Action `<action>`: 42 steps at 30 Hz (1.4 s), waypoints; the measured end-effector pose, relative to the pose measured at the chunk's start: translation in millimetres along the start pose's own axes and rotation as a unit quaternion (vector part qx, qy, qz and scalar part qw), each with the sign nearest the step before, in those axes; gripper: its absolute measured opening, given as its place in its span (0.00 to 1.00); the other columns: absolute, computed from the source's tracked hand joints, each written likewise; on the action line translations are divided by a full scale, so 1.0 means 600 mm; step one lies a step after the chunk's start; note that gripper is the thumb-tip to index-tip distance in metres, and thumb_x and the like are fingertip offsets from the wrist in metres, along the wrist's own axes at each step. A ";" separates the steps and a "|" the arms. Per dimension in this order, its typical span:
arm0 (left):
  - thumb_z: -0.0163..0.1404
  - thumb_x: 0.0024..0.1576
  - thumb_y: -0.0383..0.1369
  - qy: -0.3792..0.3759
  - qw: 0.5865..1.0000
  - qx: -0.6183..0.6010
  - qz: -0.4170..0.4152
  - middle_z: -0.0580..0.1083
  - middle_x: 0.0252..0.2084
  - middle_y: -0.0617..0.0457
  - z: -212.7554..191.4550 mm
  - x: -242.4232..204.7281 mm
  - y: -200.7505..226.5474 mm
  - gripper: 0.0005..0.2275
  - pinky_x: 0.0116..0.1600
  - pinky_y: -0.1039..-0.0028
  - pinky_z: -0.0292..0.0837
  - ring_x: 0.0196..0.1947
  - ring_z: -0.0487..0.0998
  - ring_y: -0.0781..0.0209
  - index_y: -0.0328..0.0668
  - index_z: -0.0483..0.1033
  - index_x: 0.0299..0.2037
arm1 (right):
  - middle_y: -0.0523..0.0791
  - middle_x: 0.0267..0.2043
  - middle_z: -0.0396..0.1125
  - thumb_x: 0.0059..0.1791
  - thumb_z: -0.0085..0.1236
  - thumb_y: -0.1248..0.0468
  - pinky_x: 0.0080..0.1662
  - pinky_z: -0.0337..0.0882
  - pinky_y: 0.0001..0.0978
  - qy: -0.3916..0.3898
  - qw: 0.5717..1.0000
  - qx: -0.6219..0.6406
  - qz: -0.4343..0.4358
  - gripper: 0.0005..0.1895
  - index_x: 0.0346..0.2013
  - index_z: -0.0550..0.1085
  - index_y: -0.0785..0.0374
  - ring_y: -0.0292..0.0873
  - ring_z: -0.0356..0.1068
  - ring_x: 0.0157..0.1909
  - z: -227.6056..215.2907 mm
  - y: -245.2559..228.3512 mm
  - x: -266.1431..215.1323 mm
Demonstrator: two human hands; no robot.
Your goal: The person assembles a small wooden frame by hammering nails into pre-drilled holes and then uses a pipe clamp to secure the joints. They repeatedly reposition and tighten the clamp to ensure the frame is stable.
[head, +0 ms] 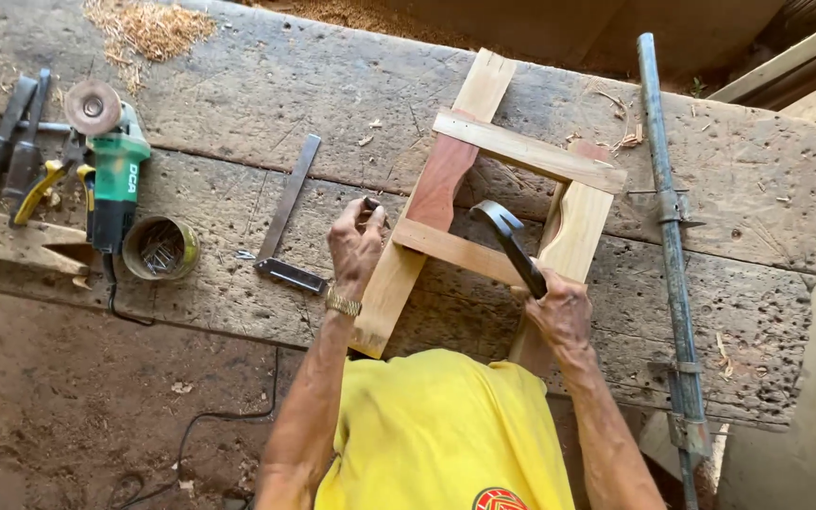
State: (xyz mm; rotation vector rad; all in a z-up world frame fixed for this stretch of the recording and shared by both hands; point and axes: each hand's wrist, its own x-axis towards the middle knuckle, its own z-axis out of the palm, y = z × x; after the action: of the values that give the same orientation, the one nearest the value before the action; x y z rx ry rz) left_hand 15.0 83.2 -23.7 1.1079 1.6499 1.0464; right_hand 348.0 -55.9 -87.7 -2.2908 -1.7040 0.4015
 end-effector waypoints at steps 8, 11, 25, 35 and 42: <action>0.55 0.61 0.30 -0.066 0.986 -0.091 0.122 0.80 0.38 0.44 0.021 -0.053 0.034 0.08 0.44 0.67 0.81 0.38 0.84 0.52 0.43 0.78 0.49 | 0.54 0.23 0.71 0.42 0.73 0.48 0.29 0.70 0.42 0.030 0.983 0.176 0.046 0.29 0.56 0.78 0.47 0.53 0.74 0.26 -0.097 -0.084 -0.127; 0.54 0.62 0.30 -0.070 0.965 0.034 0.252 0.80 0.38 0.46 0.027 -0.041 0.013 0.05 0.43 0.64 0.81 0.39 0.84 0.49 0.47 0.79 0.46 | 0.53 0.23 0.72 0.40 0.75 0.50 0.27 0.70 0.36 0.018 0.977 0.204 0.064 0.29 0.55 0.79 0.44 0.50 0.74 0.25 -0.138 -0.127 -0.146; 0.50 0.64 0.27 -0.090 0.941 0.048 0.322 0.78 0.37 0.43 0.017 -0.033 -0.017 0.03 0.45 0.62 0.79 0.39 0.82 0.42 0.41 0.76 0.44 | 0.44 0.15 0.69 0.43 0.69 0.64 0.20 0.61 0.20 -0.001 0.930 0.365 -0.036 0.24 0.53 0.75 0.55 0.33 0.64 0.15 -0.205 -0.228 -0.141; 0.50 0.63 0.27 -0.089 0.932 0.061 0.346 0.78 0.37 0.45 0.013 -0.030 -0.015 0.02 0.46 0.64 0.78 0.41 0.82 0.44 0.41 0.76 0.43 | 0.58 0.43 0.74 0.53 0.53 0.64 0.31 0.71 0.40 -0.019 0.945 0.286 -0.154 0.28 0.70 0.66 0.55 0.58 0.77 0.36 -0.230 -0.248 -0.108; 0.50 0.64 0.27 -0.074 0.926 0.079 0.361 0.78 0.36 0.44 0.015 -0.032 -0.013 0.03 0.44 0.64 0.79 0.39 0.82 0.43 0.41 0.77 0.43 | 0.55 0.43 0.75 0.55 0.50 0.61 0.36 0.74 0.44 -0.052 0.950 0.268 -0.151 0.26 0.69 0.68 0.50 0.58 0.77 0.39 -0.234 -0.255 -0.093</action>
State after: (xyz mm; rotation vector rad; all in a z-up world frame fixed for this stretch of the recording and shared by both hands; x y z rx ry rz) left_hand 26.3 64.4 -29.5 1.9365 1.2272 1.2453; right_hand 248.7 -72.5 102.2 -1.6220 -1.6923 0.8126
